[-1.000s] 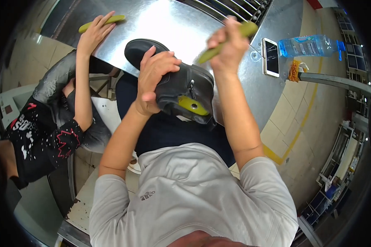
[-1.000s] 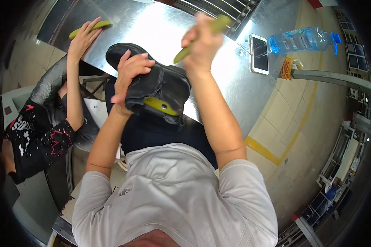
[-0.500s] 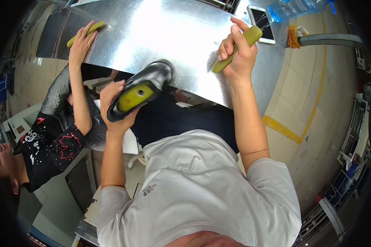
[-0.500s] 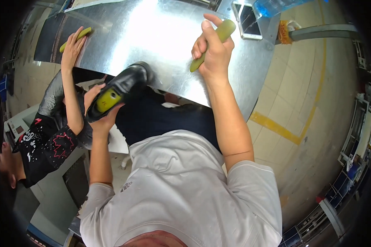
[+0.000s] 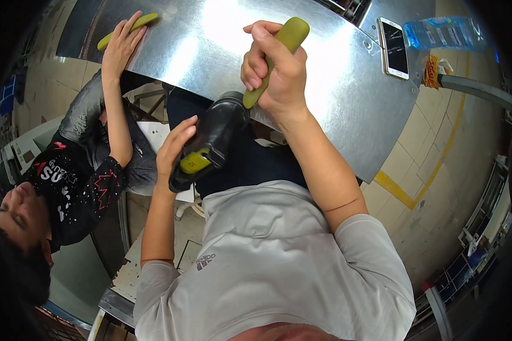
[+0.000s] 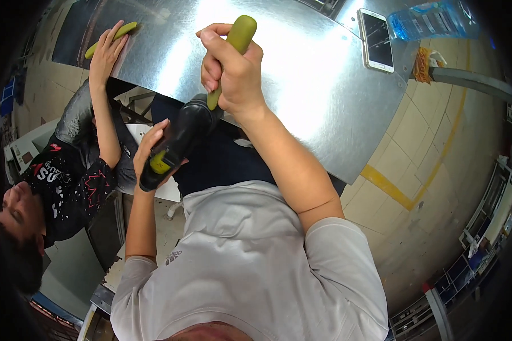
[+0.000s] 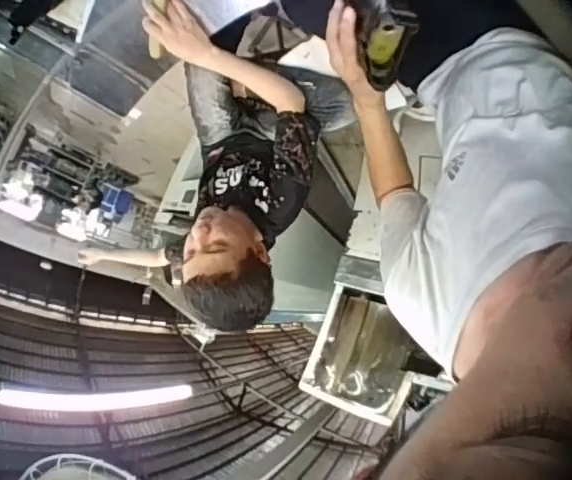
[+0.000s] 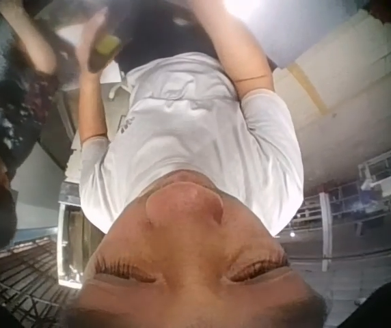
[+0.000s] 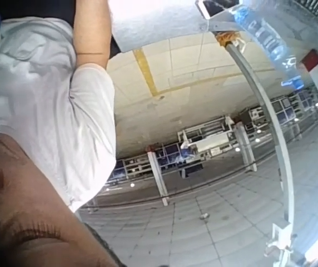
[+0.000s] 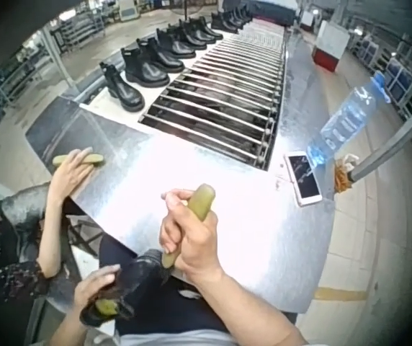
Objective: Cleaning and polishing black leather boots in a factory setting.
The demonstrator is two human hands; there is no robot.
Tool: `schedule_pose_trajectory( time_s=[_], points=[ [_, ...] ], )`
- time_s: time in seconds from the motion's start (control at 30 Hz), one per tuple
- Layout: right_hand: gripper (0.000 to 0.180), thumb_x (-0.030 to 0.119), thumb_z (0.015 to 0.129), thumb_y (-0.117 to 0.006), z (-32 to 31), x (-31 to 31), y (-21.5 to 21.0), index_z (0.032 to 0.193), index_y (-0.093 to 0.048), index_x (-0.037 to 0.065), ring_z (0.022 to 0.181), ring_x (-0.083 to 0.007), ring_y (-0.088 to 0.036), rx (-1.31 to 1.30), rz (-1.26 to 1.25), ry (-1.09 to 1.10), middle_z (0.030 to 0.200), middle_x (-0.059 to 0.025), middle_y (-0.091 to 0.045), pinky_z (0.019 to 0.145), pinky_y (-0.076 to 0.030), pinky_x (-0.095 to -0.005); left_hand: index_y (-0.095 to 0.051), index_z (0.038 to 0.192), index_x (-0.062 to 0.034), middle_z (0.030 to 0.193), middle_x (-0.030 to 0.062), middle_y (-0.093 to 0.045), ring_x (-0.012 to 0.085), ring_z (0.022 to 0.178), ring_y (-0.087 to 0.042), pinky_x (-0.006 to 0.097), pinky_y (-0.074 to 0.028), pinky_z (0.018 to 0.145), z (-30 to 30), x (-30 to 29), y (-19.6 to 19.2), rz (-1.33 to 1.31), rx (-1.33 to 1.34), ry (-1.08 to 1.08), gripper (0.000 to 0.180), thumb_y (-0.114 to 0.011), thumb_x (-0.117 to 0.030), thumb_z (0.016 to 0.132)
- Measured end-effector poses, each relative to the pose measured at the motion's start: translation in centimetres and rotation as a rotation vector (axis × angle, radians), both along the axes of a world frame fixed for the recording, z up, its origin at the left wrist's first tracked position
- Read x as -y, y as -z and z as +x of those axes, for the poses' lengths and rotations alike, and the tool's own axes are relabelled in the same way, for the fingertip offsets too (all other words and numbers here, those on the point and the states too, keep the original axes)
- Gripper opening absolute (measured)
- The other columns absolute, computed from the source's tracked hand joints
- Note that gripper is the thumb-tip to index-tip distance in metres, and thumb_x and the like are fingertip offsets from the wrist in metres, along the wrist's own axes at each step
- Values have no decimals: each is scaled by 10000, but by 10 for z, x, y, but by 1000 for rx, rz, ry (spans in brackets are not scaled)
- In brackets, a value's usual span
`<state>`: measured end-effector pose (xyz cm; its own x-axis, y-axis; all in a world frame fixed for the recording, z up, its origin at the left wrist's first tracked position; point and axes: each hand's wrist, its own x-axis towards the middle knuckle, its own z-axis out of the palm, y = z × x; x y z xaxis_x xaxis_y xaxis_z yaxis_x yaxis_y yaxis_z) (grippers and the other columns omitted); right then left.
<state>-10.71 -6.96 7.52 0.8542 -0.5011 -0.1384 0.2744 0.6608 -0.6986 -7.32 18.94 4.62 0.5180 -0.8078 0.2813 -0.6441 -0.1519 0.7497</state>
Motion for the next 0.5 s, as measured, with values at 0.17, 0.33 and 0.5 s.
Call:
schedule_pose_trajectory(
  time_s=[0.17,0.33,0.5],
  points=[
    [198,214,942,-554,6,-2,11,960,-564,17,381,-116,-373,12,115,-18,495,2,-362,389,-331,-272,-576,1200,-48,1250,223,-589,357,1051,-625,402,-486,911,-14,9,-4,-49,65,-74,477,-711,-71,743],
    [204,227,899,-630,20,-2,7,935,-616,27,435,-70,-413,31,-90,-426,552,13,-441,402,-311,-217,-581,1169,-28,1222,229,-604,361,1009,-643,404,-508,849,-6,18,-3,-128,124,-8,408,-668,-81,774],
    [281,311,785,-776,49,-35,-8,837,-670,57,661,-75,-545,0,-631,-612,713,16,-621,630,-429,-220,-532,1238,-27,1238,235,-597,369,1067,-634,387,-511,903,-6,4,12,-109,27,-16,536,-734,-73,744]
  ],
)
